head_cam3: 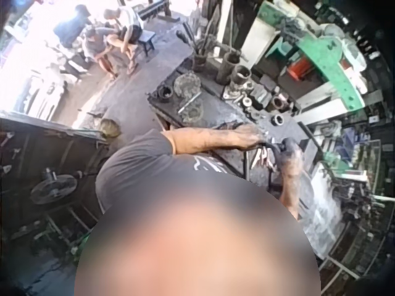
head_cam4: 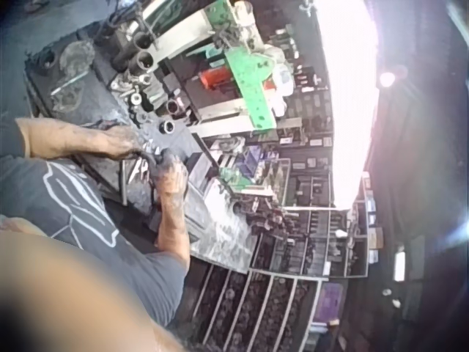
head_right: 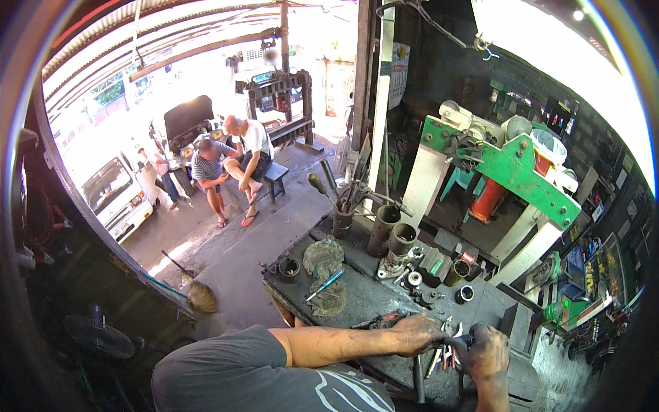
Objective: The person uses a bench grinder to smooth a small metal component, then moves to a workbench to manipulate a larger mechanical assembly with pliers and a screwdriver. The person repeatedly adjusts and repositions parts of the assembly while seated at the bench.
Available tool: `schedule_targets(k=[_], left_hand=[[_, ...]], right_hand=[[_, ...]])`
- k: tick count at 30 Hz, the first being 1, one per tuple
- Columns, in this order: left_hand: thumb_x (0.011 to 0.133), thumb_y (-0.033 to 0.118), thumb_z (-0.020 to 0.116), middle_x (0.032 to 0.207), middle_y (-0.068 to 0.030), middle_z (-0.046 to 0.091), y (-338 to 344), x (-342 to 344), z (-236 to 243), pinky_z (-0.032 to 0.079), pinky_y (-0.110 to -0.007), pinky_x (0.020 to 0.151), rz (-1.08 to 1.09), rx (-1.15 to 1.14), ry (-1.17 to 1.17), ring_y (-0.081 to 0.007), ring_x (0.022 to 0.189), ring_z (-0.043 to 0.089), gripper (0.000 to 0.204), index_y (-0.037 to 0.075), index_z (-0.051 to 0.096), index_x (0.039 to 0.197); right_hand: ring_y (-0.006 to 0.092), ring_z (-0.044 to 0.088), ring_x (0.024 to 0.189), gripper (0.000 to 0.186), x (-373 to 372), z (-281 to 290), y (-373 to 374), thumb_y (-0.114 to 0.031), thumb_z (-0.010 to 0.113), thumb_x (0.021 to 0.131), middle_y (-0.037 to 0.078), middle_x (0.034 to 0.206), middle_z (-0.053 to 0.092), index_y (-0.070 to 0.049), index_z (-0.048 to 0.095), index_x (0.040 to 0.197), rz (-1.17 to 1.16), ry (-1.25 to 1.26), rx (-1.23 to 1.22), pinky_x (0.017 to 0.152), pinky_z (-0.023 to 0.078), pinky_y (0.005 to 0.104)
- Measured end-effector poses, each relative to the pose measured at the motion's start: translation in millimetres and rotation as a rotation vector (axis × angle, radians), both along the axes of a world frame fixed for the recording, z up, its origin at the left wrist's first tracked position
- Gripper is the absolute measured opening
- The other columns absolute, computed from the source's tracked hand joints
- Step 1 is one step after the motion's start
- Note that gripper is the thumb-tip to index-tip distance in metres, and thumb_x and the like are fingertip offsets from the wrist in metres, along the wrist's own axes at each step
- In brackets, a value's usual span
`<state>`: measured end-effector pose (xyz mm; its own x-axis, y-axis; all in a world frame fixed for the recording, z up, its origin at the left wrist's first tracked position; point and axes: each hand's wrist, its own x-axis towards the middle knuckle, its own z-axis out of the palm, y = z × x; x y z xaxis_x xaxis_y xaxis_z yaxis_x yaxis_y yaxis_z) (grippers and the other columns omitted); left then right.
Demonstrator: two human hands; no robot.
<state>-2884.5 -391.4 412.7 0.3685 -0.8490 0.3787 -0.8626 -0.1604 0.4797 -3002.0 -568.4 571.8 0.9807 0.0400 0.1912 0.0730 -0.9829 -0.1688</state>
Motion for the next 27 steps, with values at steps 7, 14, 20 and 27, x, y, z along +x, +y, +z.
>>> schedule_targets(k=[7,14,20,27], left_hand=[[0.092,0.016,0.071,0.096,-0.0157,0.073,0,-4,-2,0.052,-0.054,0.086,0.033,-0.122,-0.072,-0.0389,0.097,0.070,0.045,0.007,0.062,0.136],[0.094,0.019,0.068,0.107,-0.0174,0.073,-1,-1,5,0.051,-0.052,0.089,0.003,0.091,-0.068,-0.0373,0.103,0.069,0.037,0.008,0.067,0.130],[0.097,0.018,0.065,0.103,-0.0192,0.071,1,-1,6,0.051,-0.052,0.095,-0.037,0.087,-0.018,-0.0391,0.107,0.068,0.044,0.007,0.062,0.140],[0.093,0.022,0.070,0.097,-0.0192,0.070,-1,1,4,0.053,-0.053,0.086,-0.023,-0.057,0.019,-0.0419,0.098,0.069,0.040,0.007,0.065,0.130]], right_hand=[[0.0386,0.070,0.079,0.026,-5,-2,8,-0.023,0.089,0.079,0.014,0.078,0.070,-0.006,0.074,0.092,-0.073,-0.139,-0.018,0.076,0.055,0.0488],[0.0420,0.072,0.087,0.034,-3,-1,9,-0.029,0.091,0.081,0.020,0.097,0.071,-0.004,0.076,0.099,0.170,-0.196,0.241,0.076,0.057,0.0499],[0.0409,0.072,0.087,0.033,-5,2,8,-0.019,0.091,0.078,0.017,0.090,0.070,-0.003,0.073,0.101,-0.113,0.011,0.080,0.078,0.057,0.0490],[0.0412,0.071,0.083,0.028,-8,-5,6,-0.023,0.089,0.082,0.019,0.083,0.071,-0.005,0.071,0.094,-0.135,-0.173,-0.053,0.075,0.056,0.0504]])
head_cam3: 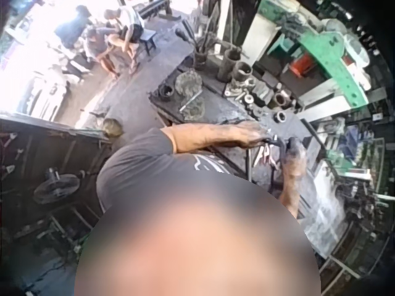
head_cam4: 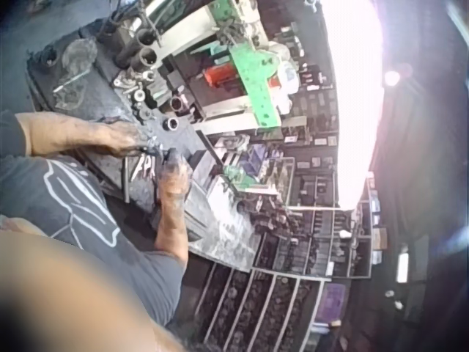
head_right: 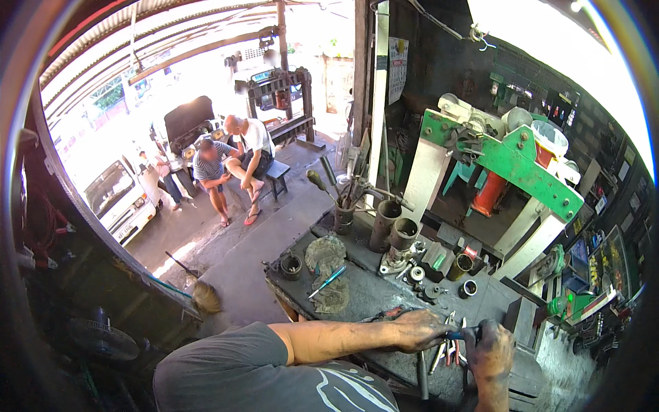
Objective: The person uses a bench grinder to smooth a small metal component, then moves to a workbench to manipulate a larger mechanical assembly with pliers and a screwdriver. The person repeatedly adjusts and repositions parts of the assembly while seated at the bench.
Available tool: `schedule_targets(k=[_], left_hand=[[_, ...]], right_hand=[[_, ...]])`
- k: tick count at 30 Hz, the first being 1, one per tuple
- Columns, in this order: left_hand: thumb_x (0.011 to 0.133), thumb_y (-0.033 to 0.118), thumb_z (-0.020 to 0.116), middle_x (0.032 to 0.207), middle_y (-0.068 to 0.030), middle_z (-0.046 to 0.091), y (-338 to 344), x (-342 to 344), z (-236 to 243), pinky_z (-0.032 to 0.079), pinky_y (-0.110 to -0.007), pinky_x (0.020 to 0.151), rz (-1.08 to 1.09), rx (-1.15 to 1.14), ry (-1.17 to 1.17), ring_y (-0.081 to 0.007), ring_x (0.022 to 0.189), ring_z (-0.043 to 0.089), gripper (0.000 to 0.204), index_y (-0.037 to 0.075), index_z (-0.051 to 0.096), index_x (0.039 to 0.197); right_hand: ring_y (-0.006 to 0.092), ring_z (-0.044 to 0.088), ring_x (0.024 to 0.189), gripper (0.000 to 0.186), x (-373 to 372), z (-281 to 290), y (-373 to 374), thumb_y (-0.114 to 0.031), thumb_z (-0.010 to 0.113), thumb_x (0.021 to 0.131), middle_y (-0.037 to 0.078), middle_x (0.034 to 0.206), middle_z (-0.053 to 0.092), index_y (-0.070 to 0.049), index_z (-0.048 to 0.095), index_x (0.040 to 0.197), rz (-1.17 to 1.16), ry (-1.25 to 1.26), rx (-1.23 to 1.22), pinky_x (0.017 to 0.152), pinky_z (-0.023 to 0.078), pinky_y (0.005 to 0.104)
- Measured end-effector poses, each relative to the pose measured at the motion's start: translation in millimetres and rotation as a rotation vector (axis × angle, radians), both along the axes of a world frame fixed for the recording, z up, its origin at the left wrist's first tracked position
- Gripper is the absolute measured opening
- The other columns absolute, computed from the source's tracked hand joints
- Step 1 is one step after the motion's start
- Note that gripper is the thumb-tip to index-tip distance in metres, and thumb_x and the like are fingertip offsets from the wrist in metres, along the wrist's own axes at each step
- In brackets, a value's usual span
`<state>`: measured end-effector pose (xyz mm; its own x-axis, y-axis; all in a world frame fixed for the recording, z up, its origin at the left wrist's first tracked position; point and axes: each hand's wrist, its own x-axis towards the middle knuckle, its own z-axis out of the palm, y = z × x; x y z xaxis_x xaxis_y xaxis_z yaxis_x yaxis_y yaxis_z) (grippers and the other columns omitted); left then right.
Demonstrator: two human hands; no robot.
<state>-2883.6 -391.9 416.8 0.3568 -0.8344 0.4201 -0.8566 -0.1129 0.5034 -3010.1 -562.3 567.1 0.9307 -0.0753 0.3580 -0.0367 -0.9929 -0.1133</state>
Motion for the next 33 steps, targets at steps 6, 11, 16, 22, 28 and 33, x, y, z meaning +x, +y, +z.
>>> schedule_targets(k=[6,11,16,22,28,33], left_hand=[[0.089,0.013,0.068,0.099,-0.0186,0.071,-2,-1,-4,0.052,-0.053,0.089,0.020,0.078,0.027,-0.0414,0.102,0.068,0.022,0.004,0.069,0.109],[0.090,0.015,0.070,0.100,-0.0181,0.072,0,-4,-2,0.052,-0.054,0.089,0.041,0.034,0.021,-0.0420,0.103,0.068,0.024,0.005,0.070,0.112],[0.090,0.019,0.073,0.096,-0.0181,0.072,0,-5,-1,0.052,-0.054,0.090,0.058,0.039,0.007,-0.0424,0.101,0.069,0.023,0.006,0.071,0.110],[0.088,0.013,0.070,0.103,-0.0186,0.074,1,-6,-2,0.052,-0.053,0.098,0.108,-0.030,0.034,-0.0415,0.111,0.068,0.029,0.006,0.072,0.115],[0.087,0.014,0.071,0.107,-0.0172,0.074,-3,-10,-7,0.051,-0.052,0.099,0.080,0.103,0.075,-0.0394,0.112,0.068,0.032,0.006,0.072,0.117],[0.090,0.020,0.073,0.105,-0.0167,0.074,-2,-16,-10,0.050,-0.052,0.098,0.091,0.069,0.055,-0.0395,0.110,0.067,0.028,0.006,0.073,0.115]], right_hand=[[0.0440,0.072,0.082,0.028,2,3,-3,-0.025,0.088,0.085,0.018,0.079,0.070,-0.005,0.071,0.093,0.319,-0.020,0.116,0.077,0.057,0.0514],[0.0410,0.070,0.080,0.026,5,-1,1,-0.020,0.088,0.084,0.016,0.079,0.070,-0.004,0.071,0.095,-0.002,0.051,0.055,0.075,0.056,0.0490],[0.0434,0.073,0.083,0.027,2,-2,-3,-0.018,0.087,0.083,0.021,0.088,0.073,-0.002,0.074,0.101,0.251,-0.017,0.255,0.077,0.058,0.0513],[0.0399,0.072,0.081,0.029,7,2,-6,-0.015,0.089,0.081,0.020,0.089,0.072,0.000,0.073,0.100,0.020,0.095,0.059,0.075,0.057,0.0489],[0.0358,0.071,0.085,0.033,-9,2,-7,-0.020,0.089,0.082,0.015,0.088,0.069,-0.003,0.071,0.103,0.327,0.020,0.222,0.077,0.056,0.0461],[0.0390,0.069,0.087,0.034,-11,-1,-3,-0.024,0.090,0.082,0.014,0.089,0.070,-0.004,0.071,0.103,0.061,0.087,0.016,0.078,0.055,0.0500]])
